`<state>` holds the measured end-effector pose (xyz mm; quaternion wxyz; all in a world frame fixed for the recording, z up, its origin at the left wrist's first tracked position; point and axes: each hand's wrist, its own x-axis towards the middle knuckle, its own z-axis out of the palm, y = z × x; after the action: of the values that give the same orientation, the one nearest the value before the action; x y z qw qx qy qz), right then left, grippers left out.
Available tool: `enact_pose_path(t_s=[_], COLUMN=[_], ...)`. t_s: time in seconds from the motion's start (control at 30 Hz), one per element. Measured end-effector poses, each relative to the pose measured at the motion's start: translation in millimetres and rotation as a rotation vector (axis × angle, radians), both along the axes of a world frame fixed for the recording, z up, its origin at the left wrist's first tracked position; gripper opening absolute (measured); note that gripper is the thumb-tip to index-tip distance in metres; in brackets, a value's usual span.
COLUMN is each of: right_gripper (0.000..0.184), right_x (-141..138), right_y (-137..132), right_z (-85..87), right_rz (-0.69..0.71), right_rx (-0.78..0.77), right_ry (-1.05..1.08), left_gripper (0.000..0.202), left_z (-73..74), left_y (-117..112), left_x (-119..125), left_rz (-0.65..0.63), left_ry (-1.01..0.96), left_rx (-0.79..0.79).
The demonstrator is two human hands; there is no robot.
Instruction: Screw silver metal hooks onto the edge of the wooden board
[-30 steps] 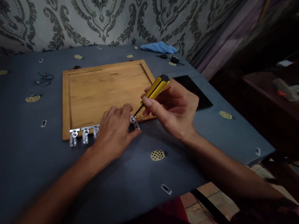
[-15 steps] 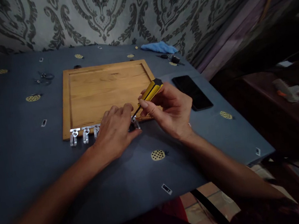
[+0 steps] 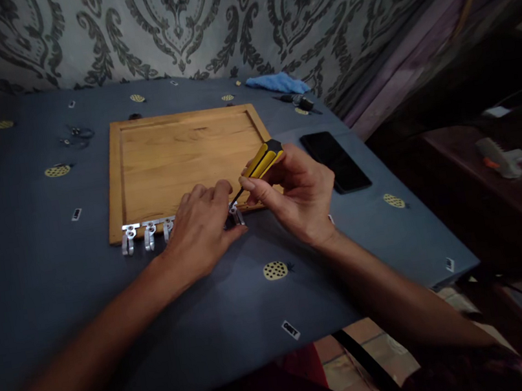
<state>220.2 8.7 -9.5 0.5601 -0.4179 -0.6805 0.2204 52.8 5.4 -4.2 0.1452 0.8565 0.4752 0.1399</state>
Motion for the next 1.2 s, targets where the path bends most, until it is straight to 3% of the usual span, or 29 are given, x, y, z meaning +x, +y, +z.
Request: enact_pose_path(t_s=[0.37,0.73,0.87,1.2], right_gripper=[0.025,0.022,0.031,0.026], right_x=[0.0,1.8,2.6,1.6], right_y=[1.2,-2.9,0.7,1.3], right_z=[-1.6,4.3,5.0,-0.6], right_rz=[0.007,-0.078,-0.104,-0.065], right_rx=[0.001,0.083,0.061,0.014], right_ry=[-0.001,0.073,0.051,0.037], left_gripper=[0.041,0.036,0.040,0.043], left_z=[1.9,6.6,5.2,2.6], left_y=[0.3,-2.0,-0.8,-0.4], left_x=[0.5,-0.3,-0.3,-0.8], left_rz=[0.009,-0.006,0.003,0.007], left_ry=[0.021,0.052,0.045,0.020], left_rx=[-0.006,-0.015,-0.019,-0.013])
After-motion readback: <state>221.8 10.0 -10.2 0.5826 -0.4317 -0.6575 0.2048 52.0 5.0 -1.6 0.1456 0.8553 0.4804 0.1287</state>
